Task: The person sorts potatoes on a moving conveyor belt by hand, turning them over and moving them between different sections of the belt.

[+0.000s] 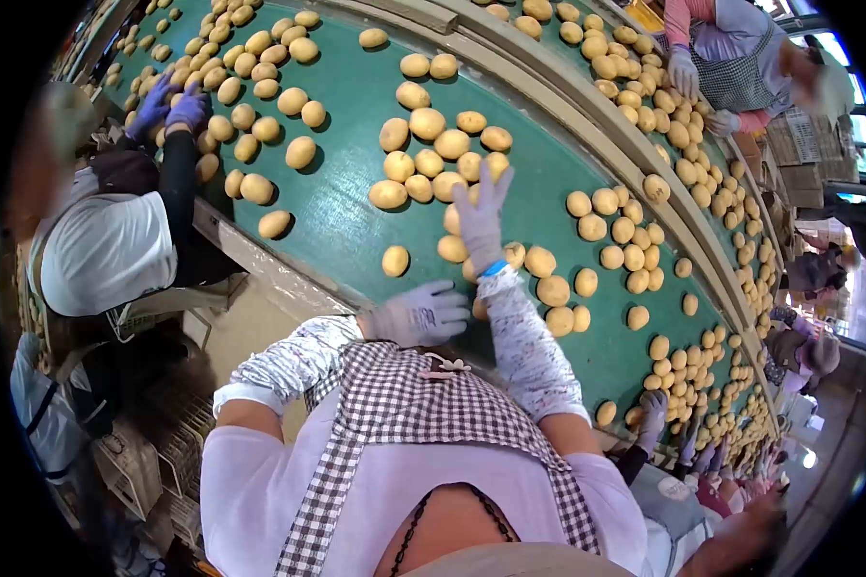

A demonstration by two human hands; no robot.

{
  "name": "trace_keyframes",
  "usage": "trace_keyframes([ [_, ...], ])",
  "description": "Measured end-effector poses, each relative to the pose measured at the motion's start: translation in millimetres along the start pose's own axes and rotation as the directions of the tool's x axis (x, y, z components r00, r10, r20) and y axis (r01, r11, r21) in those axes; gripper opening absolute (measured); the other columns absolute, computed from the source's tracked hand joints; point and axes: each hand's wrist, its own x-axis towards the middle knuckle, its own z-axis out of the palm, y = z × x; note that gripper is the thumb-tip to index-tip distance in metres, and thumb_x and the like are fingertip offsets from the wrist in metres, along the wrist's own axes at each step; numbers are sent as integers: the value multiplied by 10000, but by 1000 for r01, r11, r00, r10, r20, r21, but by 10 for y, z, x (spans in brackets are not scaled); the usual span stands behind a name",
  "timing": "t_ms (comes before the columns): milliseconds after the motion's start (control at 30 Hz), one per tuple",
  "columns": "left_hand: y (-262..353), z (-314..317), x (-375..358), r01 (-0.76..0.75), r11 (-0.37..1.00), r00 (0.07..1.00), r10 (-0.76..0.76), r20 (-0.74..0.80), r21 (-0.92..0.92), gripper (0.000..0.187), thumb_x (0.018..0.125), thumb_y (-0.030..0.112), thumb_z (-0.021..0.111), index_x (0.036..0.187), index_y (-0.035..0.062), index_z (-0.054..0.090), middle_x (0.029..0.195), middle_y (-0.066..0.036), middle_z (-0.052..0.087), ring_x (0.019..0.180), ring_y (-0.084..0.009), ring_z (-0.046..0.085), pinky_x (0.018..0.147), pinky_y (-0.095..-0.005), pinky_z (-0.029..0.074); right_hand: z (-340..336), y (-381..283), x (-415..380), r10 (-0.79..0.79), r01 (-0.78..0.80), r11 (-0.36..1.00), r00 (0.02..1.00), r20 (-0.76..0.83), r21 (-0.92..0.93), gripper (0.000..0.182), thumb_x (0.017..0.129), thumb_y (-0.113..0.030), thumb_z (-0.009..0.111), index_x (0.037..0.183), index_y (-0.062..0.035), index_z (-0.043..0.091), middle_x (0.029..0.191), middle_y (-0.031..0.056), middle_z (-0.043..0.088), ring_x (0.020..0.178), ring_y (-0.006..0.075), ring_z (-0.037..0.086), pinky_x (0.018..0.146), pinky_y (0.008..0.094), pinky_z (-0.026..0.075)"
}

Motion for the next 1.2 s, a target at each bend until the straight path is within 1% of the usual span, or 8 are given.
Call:
trace_keyframes([
  [133, -238, 384, -403, 138, 960, 990, -132, 41, -244, 514, 876, 282, 701, 1362, 129, 634, 1457, -117, 586, 1428, -320, 506, 1190, -583, 390, 107, -609, -226, -139, -54, 960, 757, 638, 274, 576, 1028, -268, 698, 1531, -35, 539, 1610, 210, 462, 1454, 320, 474, 1210, 434, 392],
  [300, -931, -583, -1078, 471, 831, 880, -463, -101, 297, 461, 918, 263, 690, 1360, 138, 651, 1454, -90, 591, 1371, -320, 534, 1153, -597, 403, 201, -923, 875, 38, -148, 977, 833, 551, 155, 397, 1062, -288, 661, 1379, -52, 694, 1153, 39, 734, 1074, 141, 648, 988, 303, 516],
  [467, -1566, -938, -1730, 767, 571, 633, -749, -199, 292, 486, 916, 171, 711, 1381, 73, 609, 1527, -146, 555, 1415, -360, 502, 1199, -517, 368, 784, -697, 1583, 29, 385, 623, 859, 511, -682, 495, 939, -425, 739, 1350, -162, 654, 1342, 126, 648, 1241, 348, 610, 993, 474, 513],
  [633, -1195, -780, -1766, 686, 727, 711, -673, -203, -8, 503, 956, 243, 678, 1434, 111, 592, 1553, -145, 531, 1480, -377, 446, 1244, -564, 295, 881, -729, 1800, 336, 208, 542, 835, 437, -814, 672, 836, -509, 792, 1315, -53, 670, 1360, 202, 673, 1256, 355, 652, 1068, 440, 530],
  [767, -1025, -674, -2014, 675, 736, 724, -674, -149, -46, 441, 988, 227, 636, 1405, 84, 623, 1531, -144, 564, 1445, -367, 495, 1233, -546, 323, 307, -508, 2311, 381, -544, 832, 701, 603, 107, 464, 1034, -417, 646, 1266, -17, 681, 1178, 126, 712, 1040, 217, 714, 889, 350, 590],
  [867, -1116, -644, -2029, 661, 742, 717, -668, -199, -113, 437, 990, 218, 637, 1403, 72, 628, 1495, -136, 597, 1406, -357, 539, 1216, -528, 350, 435, -903, 2298, 253, -396, 631, 918, 305, 667, 439, 1060, -363, 614, 1315, -9, 664, 1132, 133, 737, 1039, 207, 718, 891, 329, 595],
  [1000, -1271, -887, -1717, 440, 884, 841, -468, -271, -160, 437, 991, 208, 638, 1406, 74, 631, 1482, -132, 607, 1388, -336, 559, 1202, -523, 365, 1253, -596, 2256, 177, 203, 759, 850, 496, -619, 621, 929, -388, 677, 1503, -180, 565, 1390, 205, 683, 1271, 309, 675, 1094, 438, 506],
  [1200, -1523, -1045, -2046, 395, 909, 867, -417, -273, -134, 399, 961, 191, 673, 1345, 84, 652, 1424, -125, 631, 1363, -320, 565, 1186, -520, 394, 1430, -709, 2330, 275, 149, 665, 862, 426, -732, 605, 900, -374, 715, 1433, -121, 582, 1319, 186, 707, 1218, 305, 690, 1054, 439, 529],
])
